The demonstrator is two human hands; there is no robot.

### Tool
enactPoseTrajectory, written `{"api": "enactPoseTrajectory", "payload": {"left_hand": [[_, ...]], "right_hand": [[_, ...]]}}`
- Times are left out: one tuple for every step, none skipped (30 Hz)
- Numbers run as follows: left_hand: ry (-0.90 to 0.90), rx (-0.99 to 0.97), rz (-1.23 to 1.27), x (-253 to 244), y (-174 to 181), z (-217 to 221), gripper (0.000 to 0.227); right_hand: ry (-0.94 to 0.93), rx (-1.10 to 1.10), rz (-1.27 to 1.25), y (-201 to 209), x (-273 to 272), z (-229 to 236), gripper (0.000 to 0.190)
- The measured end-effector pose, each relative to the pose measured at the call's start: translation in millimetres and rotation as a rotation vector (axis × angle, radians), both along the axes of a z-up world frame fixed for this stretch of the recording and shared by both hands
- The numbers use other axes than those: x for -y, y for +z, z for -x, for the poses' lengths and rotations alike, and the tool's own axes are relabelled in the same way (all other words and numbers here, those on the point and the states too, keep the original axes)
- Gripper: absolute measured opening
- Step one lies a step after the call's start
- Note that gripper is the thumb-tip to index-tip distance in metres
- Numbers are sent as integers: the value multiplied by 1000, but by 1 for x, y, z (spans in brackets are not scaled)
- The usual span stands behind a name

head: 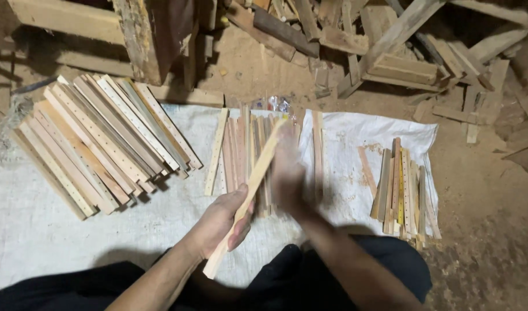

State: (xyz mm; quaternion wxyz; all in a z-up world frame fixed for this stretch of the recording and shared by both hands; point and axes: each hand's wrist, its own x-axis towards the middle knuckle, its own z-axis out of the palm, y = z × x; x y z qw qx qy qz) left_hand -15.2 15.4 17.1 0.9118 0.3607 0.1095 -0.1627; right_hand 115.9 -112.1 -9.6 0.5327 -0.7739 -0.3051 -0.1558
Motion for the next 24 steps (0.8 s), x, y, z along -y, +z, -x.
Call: {"api": "enactPoseTrajectory", "payload": {"left_hand": [[5,6,0,-3,-1,-1,51],[26,7,-15,-7,-3,-1,53],[54,-1,-28,-12,-6,1,56],[65,-3,-25,-12,-8,4,56],[28,23,47,-11,-9,8,55],[-10,51,118,-9,-10,12,55],[1,52,121,-8,-1,15,55],[-7,-19,-67,-8,8,17,53],[-27,-80,-263,-9,18,14,53],[-25,-68,-268,-13,12,9,53],[103,-3,-281,-15,4,7,43],[232,63,-293,-18,-4,6,35],[238,59,-288,-22,1,1,35],[397,-28,-397,-26,6,-3,25],[564,-127,-505,-31,12,-5,21],[579,-139,-500,-41,1,-2,21],[634,-111,-471,-51,-9,-3,21],[689,-82,-442,-62,-18,-3,27],[692,-73,-443,-65,-17,-6,27],[714,-73,-406,-68,-17,-8,27],[733,-86,-364,-68,-19,-7,26],[733,-89,-362,-71,-25,-9,26],[746,-89,-414,-73,-32,-10,25],[759,-88,-466,-76,-38,-10,24]], "right_hand": [[5,6,0,4,-7,11,43],[96,-91,-42,8,-14,23,18],[194,-197,-80,10,-23,37,34],[205,-200,-76,-15,-16,8,34],[136,-14,-134,-40,-7,-20,20],[66,171,-194,-65,1,-48,17],[77,170,-191,-50,-2,-38,17],[-83,-145,-182,-34,-5,-28,23],[-250,-448,-176,-16,-9,-23,32],[-248,-437,-182,-25,-13,-17,32],[-112,-465,-158,-36,-14,-7,22],[24,-491,-133,-48,-16,3,14],[29,-494,-126,-40,-19,8,14],[-5,-553,-89,-32,-23,13,22],[-29,-616,-47,-24,-28,20,31],[-14,-623,-36,-23,-27,19,31],[94,-620,-60,-22,-26,15,25],[201,-617,-83,-19,-25,11,25],[204,-608,-86,-25,-26,10,25],[308,-672,-3,-30,-27,9,22],[410,-746,87,-38,-25,13,21],[410,-748,90,-18,-41,29,21],[238,-876,97,1,-56,46,25],[60,-997,104,20,-72,63,38]]}}
